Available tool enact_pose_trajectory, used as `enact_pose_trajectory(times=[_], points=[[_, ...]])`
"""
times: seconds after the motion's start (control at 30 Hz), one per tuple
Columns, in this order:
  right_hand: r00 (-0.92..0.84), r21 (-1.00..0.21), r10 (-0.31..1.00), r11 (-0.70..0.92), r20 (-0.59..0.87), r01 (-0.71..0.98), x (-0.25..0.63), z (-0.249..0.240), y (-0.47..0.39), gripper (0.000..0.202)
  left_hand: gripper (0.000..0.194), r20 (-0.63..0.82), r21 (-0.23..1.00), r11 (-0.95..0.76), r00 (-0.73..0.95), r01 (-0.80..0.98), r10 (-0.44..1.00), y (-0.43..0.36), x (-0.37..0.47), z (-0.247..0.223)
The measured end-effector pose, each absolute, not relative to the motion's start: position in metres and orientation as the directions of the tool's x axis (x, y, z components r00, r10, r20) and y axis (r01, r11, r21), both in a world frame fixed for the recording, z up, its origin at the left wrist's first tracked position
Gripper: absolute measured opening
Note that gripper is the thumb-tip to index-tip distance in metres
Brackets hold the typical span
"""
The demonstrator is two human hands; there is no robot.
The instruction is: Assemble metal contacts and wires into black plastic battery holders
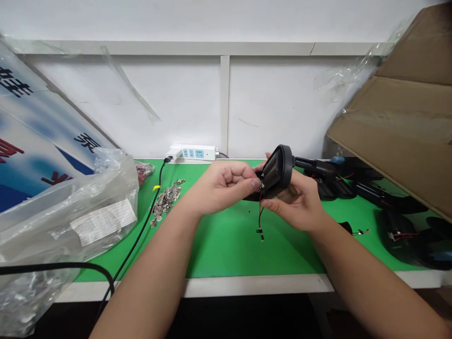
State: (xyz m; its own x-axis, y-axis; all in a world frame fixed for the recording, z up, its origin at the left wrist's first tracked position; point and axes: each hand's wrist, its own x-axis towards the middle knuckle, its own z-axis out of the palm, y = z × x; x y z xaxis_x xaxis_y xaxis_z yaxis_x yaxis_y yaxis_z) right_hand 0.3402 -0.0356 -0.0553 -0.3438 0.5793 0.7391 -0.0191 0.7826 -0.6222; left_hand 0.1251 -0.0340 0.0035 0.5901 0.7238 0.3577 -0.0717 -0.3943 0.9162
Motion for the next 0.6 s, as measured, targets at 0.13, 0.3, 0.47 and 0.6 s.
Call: enact_pose_trajectory(times=[0.13, 0.3, 0.47, 0.6], points=[[-0.389, -0.66, 0.593, 0.749, 0.705, -0.055, 0.342, -0.06, -0.032, 0.069, 0.024, 0.567, 0.674, -0.732, 0.562, 0.103, 0.602, -0.033, 0.12, 0.004], [-0.374, -0.728, 0.657, 0.682, 0.654, -0.074, 0.34, -0.057, -0.031, 0.066, 0.008, 0.731, 0.174, -0.942, 0.602, 0.288, 0.32, -0.03, 0.118, 0.004], [-0.417, -0.826, 0.738, 0.56, 0.53, -0.06, 0.338, -0.046, -0.034, 0.064, 0.02, 0.701, 0.041, -0.929, 0.652, 0.368, 0.289, -0.029, 0.12, 0.005], [-0.487, -0.855, 0.722, 0.504, 0.493, -0.119, 0.338, -0.039, -0.036, 0.058, 0.022, 0.705, 0.15, -0.944, 0.638, 0.293, 0.31, -0.027, 0.117, 0.006]])
